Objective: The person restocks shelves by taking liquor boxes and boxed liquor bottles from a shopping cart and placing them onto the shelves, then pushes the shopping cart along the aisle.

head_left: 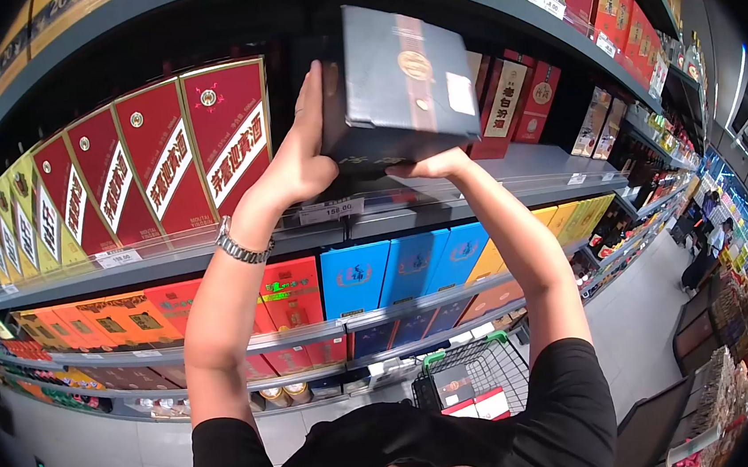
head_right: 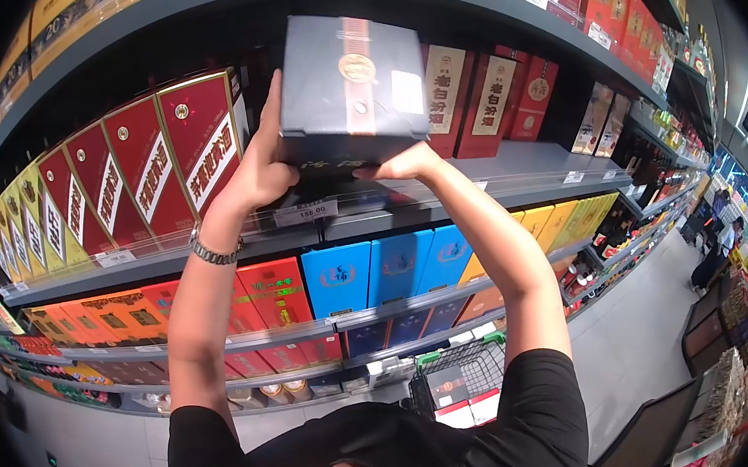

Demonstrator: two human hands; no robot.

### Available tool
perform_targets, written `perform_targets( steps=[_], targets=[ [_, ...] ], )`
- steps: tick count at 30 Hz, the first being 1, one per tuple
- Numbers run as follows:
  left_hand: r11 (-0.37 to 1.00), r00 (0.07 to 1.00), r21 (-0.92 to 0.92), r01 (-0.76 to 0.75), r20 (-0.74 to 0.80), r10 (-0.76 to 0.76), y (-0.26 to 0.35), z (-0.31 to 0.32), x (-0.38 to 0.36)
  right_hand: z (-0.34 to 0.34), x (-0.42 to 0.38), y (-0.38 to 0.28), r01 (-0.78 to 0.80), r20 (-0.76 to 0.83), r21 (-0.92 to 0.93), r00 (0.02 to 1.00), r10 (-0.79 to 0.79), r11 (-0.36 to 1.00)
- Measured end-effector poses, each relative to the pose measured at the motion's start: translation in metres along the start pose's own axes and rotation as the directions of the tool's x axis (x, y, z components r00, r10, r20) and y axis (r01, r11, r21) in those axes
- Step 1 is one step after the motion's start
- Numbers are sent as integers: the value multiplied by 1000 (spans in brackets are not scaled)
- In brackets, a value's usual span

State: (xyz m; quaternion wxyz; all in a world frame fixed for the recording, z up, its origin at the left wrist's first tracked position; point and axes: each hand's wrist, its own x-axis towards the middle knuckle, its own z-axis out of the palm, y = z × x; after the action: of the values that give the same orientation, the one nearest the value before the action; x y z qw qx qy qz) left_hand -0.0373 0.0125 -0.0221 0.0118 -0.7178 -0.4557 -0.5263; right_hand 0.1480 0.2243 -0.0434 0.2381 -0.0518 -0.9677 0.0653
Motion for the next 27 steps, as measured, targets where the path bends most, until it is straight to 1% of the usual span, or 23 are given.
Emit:
perform_targets(
  steps=[1, 2, 3, 4, 5, 7, 8, 9, 10, 11, 12, 13, 15, 17, 19, 21, 22, 24, 25, 27],
  targets=[
    [996, 1000, -89, 14, -4, -15, -1, -2, 0, -2, 7, -9, -22, -1, 177, 1000, 22, 984],
    [996, 1000, -86, 13, -1, -13, 0, -3, -1, 3, 11, -12, 29, -93, 376, 996, 6, 926],
    [990, 995, -108, 87, -39, -92, 2, -2, -4, 7, 14, -15, 96, -184, 553, 983, 9, 827],
    [978, 982, -133, 161, -75, -172, 6, -2, -7, 7, 19, -16, 74, -181, 579, 983, 39, 812],
    [978, 982, -131, 162, -75, -173, 6, -3, -10, 4, 25, -19, 32, -139, 597, 988, 64, 802],
    [971, 990, -231, 54, -114, -82, 4, -6, -17, 8, 37, -10, -30, -51, 705, 994, 93, 709],
    [965, 987, -260, 31, -142, -70, 15, -4, -22, 9, 42, -12, -54, -20, 764, 994, 107, 643],
    [966, 988, -257, 36, -139, -74, 25, -3, -29, 10, 46, -13, -79, 13, 816, 993, 119, 572],
    [982, 992, -189, 13, -119, -36, 34, -2, -37, 12, 48, -11, -113, 45, 827, 990, 134, 551],
    [993, 995, -121, -11, -96, -1, 43, -2, -46, 15, 50, -10, -112, 45, 830, 990, 134, 547],
    [988, 999, -151, -24, -37, 19, 51, -1, -57, 18, 51, -8, -125, 49, 845, 986, 157, 519],
    [992, 1000, -128, -20, -3, 20, 56, 2, -68, 20, 52, -7, -135, 51, 861, 982, 180, 491],
    [999, 999, -53, 9, 50, -6, 70, 6, -91, 19, 52, -11, -130, 53, 858, 985, 167, 497],
    [999, 991, 10, -49, 122, 47, 73, 8, -109, 17, 50, -17, -118, 46, 853, 988, 151, 508],
    [999, 979, -49, -16, 201, 25, 74, 10, -126, 18, 52, -18, -113, 46, 864, 988, 148, 490],
    [992, 972, -117, 56, 235, -27, 74, 17, -139, 20, 53, -19, -108, 43, 874, 988, 146, 473],
    [991, 971, -117, 59, 239, -29, 72, 20, -144, 22, 55, -21, -81, 14, 873, 990, 140, 482],
    [969, 959, -192, 155, 263, -102, 66, 27, -154, 23, 56, -28, -53, -22, 866, 989, 144, 497],
    [969, 958, -191, 158, 266, -104, 62, 31, -158, 24, 56, -29, -53, -22, 868, 989, 145, 494],
    [959, 937, -201, 202, 323, -130, 57, 36, -168, 28, 58, -30, -60, -27, 864, 986, 164, 499]
  ],
)
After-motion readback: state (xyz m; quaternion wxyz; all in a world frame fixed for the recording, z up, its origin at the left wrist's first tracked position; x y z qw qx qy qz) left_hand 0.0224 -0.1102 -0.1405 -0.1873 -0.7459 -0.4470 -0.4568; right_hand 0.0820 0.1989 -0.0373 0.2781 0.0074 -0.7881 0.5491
